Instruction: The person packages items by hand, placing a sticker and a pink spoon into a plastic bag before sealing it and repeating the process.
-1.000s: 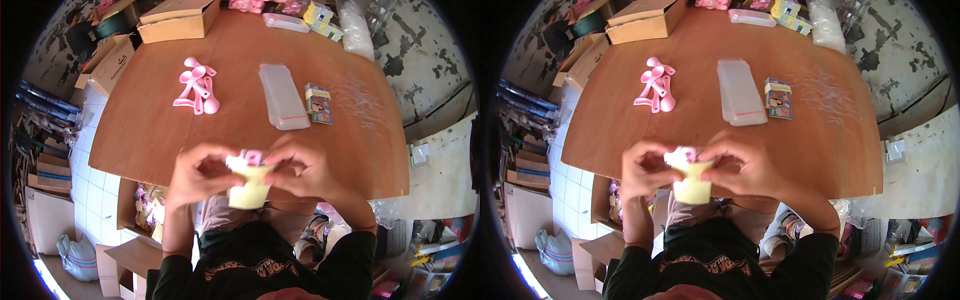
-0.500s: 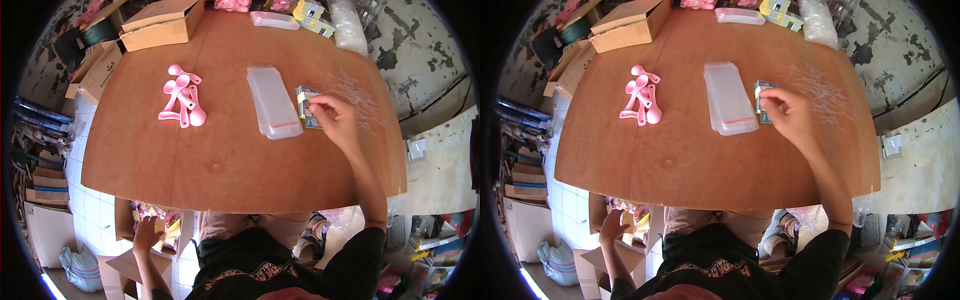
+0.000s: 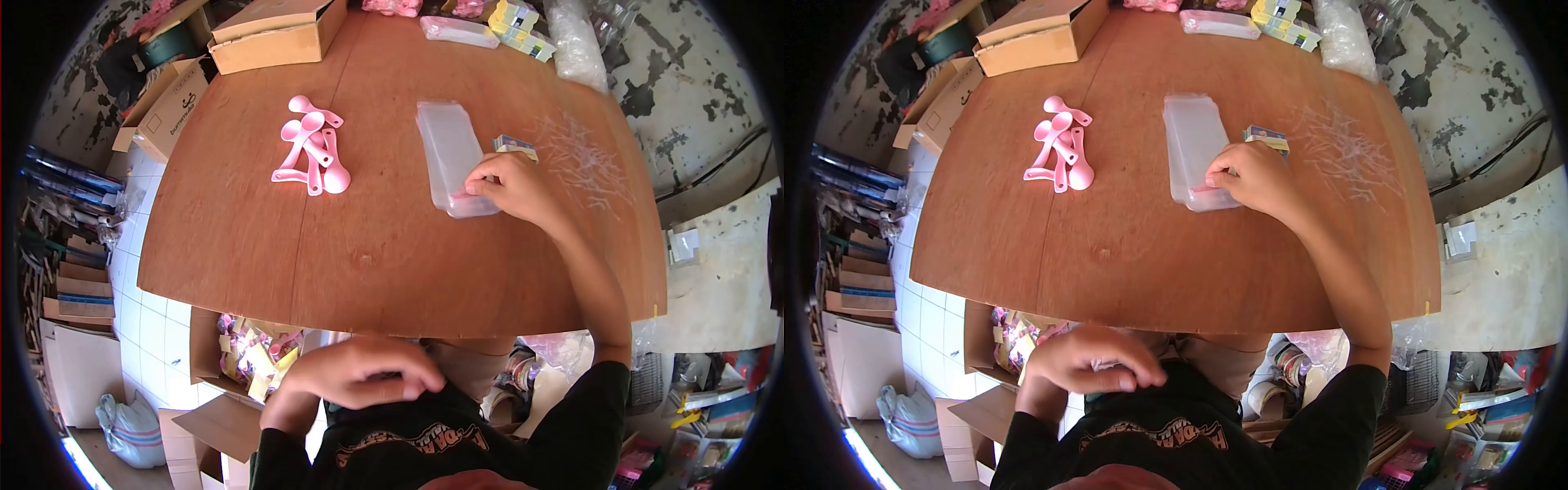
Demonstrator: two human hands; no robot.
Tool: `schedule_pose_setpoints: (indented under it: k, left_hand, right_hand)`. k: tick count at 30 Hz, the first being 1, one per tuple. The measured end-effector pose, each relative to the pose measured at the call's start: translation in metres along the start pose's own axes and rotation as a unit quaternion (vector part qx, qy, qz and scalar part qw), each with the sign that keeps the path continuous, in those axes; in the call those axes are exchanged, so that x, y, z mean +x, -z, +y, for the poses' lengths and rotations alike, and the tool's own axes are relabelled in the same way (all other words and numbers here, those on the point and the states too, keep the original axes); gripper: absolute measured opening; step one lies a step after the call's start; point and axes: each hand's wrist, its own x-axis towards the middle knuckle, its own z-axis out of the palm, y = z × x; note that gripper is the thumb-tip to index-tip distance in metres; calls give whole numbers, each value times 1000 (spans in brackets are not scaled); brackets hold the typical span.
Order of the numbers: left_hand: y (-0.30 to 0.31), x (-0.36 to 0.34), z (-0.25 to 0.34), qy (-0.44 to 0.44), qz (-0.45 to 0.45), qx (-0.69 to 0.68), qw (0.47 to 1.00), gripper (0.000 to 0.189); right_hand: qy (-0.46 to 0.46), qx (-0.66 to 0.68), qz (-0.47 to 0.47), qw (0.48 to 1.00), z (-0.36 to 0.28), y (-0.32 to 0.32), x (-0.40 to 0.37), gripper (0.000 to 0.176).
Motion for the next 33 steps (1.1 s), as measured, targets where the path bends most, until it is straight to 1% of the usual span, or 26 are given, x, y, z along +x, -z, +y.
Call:
schedule_pose_setpoints:
  k: [1, 2, 3, 4, 5, 7, 8, 9, 11, 12, 13, 14, 15, 16, 17, 18, 19, 20, 21, 22, 23, 25, 29, 31, 32, 33]
  left_hand:
    - [1, 6, 0, -6, 42, -21, 999, 28]
    - [0, 17, 4, 6, 104, -80, 991, 32]
    - [1, 29, 8, 19, 165, -140, 976, 36]
    - [8, 42, 10, 54, 206, -147, 966, 39]
    - [16, 54, 13, 90, 247, -152, 953, 42]
    - [31, 70, 1, 101, 293, -197, 930, 48]
    - [36, 79, -1, 109, 309, -225, 918, 51]
    - [41, 89, -6, 109, 308, -223, 918, 51]
    - [49, 107, -15, 141, 397, -263, 868, 45]
    - [52, 115, -16, 137, 399, -262, 868, 45]
    - [55, 122, -17, 175, 381, -307, 855, 41]
    - [57, 125, -18, 213, 360, -351, 837, 37]
    - [57, 124, -23, 211, 361, -353, 837, 37]
    - [55, 122, -30, 177, 335, -369, 849, 34]
    - [53, 120, -35, 143, 307, -383, 859, 31]
    - [49, 116, -35, 115, 296, -372, 872, 30]
    - [43, 112, -29, 117, 294, -374, 872, 30]
    - [37, 107, -21, 105, 324, -371, 864, 30]
    - [31, 102, -14, 92, 356, -369, 854, 31]
    - [28, 98, -11, 110, 394, -378, 830, 35]
    - [26, 92, -12, 111, 394, -379, 830, 35]
    - [24, 80, -17, 69, 406, -395, 821, 37]
    - [22, 68, -13, 53, 434, -398, 806, 38]
    - [22, 66, -15, 20, 443, -381, 811, 41]
    - [22, 65, -15, 21, 442, -382, 811, 41]
    - [22, 65, -15, 13, 445, -388, 807, 42]
  right_hand:
    - [12, 22, 16, 1000, 0, 1, -1, 8]
    - [13, 20, 16, 1000, -1, 3, -3, 8]
    - [37, -2, 39, 999, -4, 6, -4, 7]
    - [62, -24, 62, 996, -7, 8, -5, 6]
    - [63, -24, 63, 996, -9, 10, -5, 6]
    - [72, -68, 82, 992, -12, 13, -6, 5]
    - [73, -68, 85, 991, -14, 14, -6, 5]
    - [65, -56, 87, 993, -16, 14, -7, 5]
    - [58, -44, 87, 994, -23, 12, -9, 5]
    - [87, -43, 115, 989, -28, 10, -12, 5]
    - [116, -41, 143, 982, -35, 7, -15, 5]
    - [133, -50, 136, 980, -48, 7, -21, 5]
    - [149, -59, 128, 979, -63, 7, -29, 5]
    - [189, -57, 104, 975, -68, 4, -35, 6]
    - [198, -51, 100, 974, -79, 3, -42, 6]
    - [211, -45, 123, 969, -84, 2, -48, 7]
    - [223, -38, 147, 963, -85, 1, -52, 8]
    - [219, -39, 147, 964, -81, 3, -54, 8]
    - [158, -46, 160, 973, -74, 7, -58, 11]
    - [98, -54, 173, 979, -65, 12, -60, 14]
    - [97, -54, 173, 979, -53, 17, -61, 14]
    - [12, -178, 132, 975, -25, 25, -62, 19]
    - [26, -186, 109, 976, 3, 26, -65, 21]
    - [-48, -106, 58, 991, 6, 29, -66, 26]
    - [-50, -107, 58, 991, 13, 30, -66, 26]
    - [-12, -99, 77, 992, 20, 30, -65, 23]
